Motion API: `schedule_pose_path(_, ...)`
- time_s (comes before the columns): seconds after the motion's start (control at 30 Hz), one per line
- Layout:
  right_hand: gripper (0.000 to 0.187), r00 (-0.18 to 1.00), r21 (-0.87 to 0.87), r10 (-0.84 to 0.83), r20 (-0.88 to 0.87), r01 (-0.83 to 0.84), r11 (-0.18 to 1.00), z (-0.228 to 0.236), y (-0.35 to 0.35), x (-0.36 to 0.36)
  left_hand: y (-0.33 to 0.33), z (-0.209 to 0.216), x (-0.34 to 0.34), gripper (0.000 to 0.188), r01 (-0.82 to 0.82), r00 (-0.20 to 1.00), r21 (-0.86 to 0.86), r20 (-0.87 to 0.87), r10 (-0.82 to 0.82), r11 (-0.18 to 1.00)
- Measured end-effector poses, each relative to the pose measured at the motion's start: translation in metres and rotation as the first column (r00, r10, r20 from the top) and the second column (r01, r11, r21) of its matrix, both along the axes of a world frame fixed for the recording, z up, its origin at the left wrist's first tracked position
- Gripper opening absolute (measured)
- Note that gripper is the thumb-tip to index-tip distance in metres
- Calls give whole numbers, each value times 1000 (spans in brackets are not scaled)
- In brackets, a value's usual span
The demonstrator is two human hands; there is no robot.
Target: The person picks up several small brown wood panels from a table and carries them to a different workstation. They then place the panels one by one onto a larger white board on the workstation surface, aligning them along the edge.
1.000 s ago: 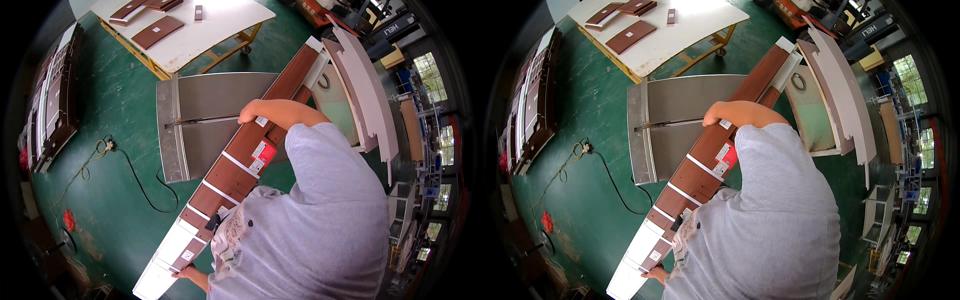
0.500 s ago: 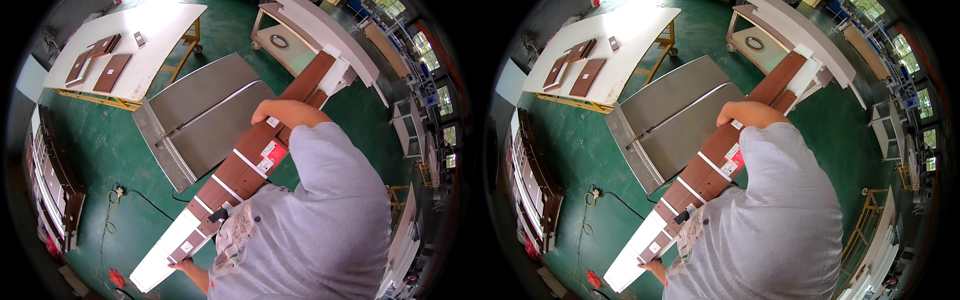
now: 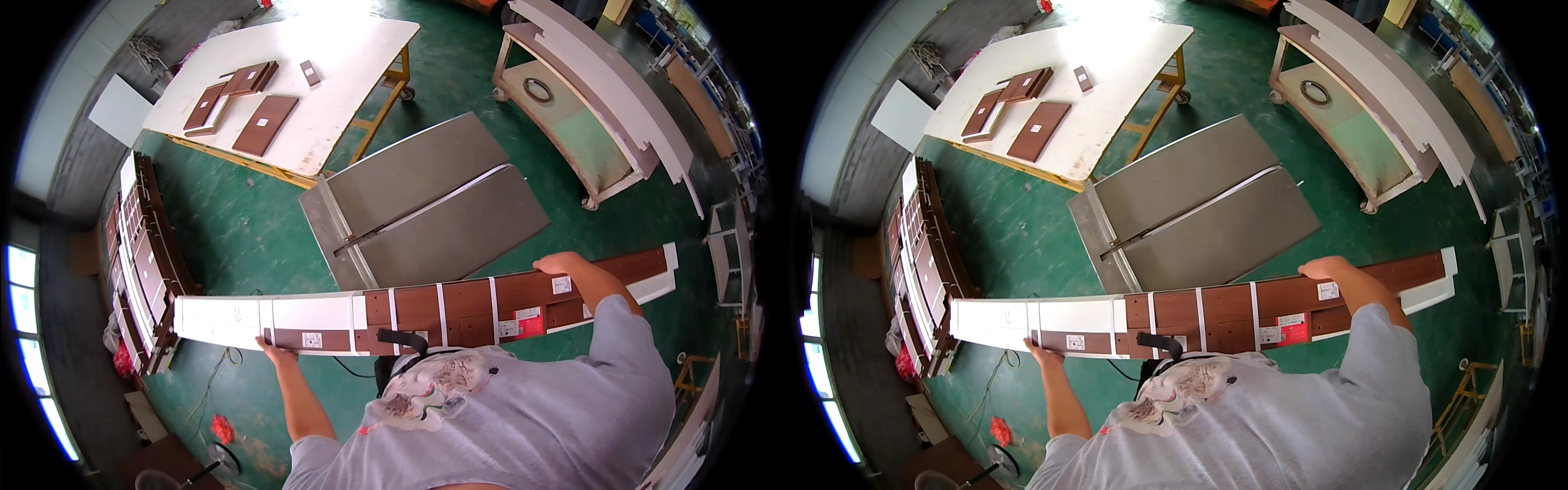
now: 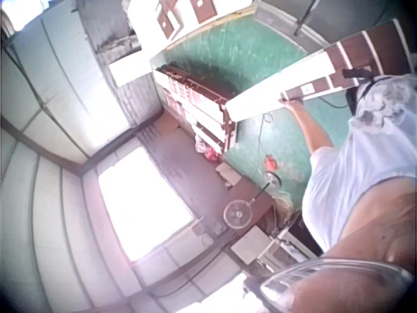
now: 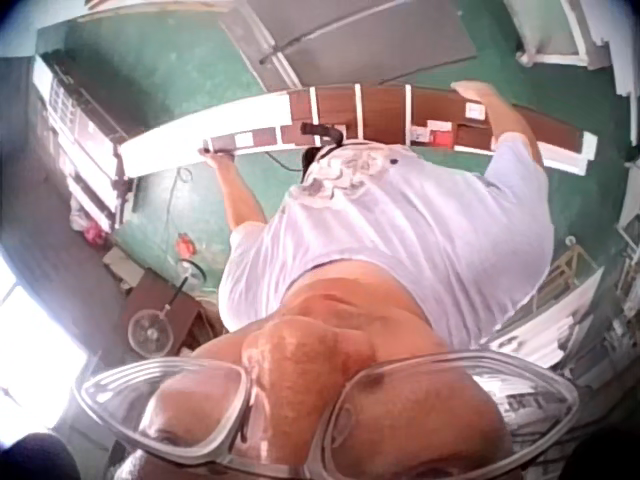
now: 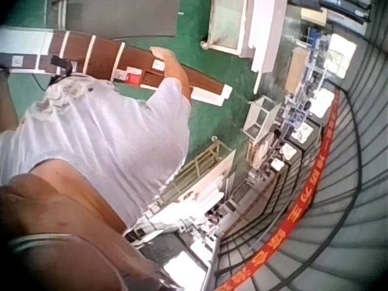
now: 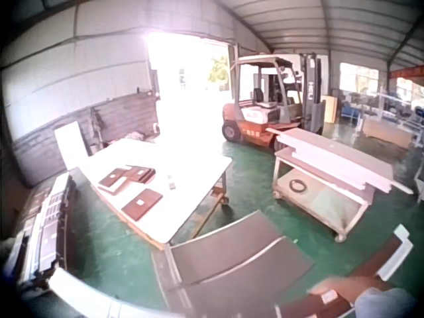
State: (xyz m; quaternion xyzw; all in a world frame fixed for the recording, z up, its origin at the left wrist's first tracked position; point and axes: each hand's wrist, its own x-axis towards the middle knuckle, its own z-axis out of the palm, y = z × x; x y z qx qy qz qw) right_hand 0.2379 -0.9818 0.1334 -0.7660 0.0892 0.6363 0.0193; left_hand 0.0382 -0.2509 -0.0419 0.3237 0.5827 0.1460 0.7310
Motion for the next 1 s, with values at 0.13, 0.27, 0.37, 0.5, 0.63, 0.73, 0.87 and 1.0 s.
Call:
schedule_pose_path(0.13, 55, 992, -41, -101, 81, 104, 994, -6, -31, -45, -8, 1, 95, 80, 141, 990, -23, 8, -140, 990)
schedule_pose_path(0.27, 51, 983, -2, -165, 77, 166, 986, -30, -47, -77, 10, -32, 165, 77, 240, 963, -60, 142, -229, 969)
schedule_pose_path(0.37, 47, 963, -12, -222, 151, 226, 974, -53, -93, -143, -42, -46, 246, 72, 333, 936, -91, 152, -317, 939)
schedule_pose_path(0.5, 47, 883, -67, -436, 175, 452, 889, -52, -60, -211, -49, -58, 291, 74, 430, 898, -120, 157, -411, 895)
schedule_pose_path(0.63, 51, 717, -58, -655, 238, 684, 727, -43, -32, -248, -78, -49, 351, 83, 542, 839, -132, 138, -526, 830)
schedule_pose_path(0.73, 53, 549, -26, -789, 276, 825, 565, -44, 1, -287, -89, -71, 391, 87, 550, 831, -155, 199, -519, 821)
schedule_pose_path(0.87, 56, 333, 9, -895, 298, 936, 352, -41, 35, -327, -127, -69, 439, 86, 613, 785, -151, 231, -575, 776)
schedule_pose_path(1.0, 58, 204, 36, -937, 283, 974, 223, -48, 44, -360, -169, -102, 477, 92, 679, 731, -154, 243, -638, 718)
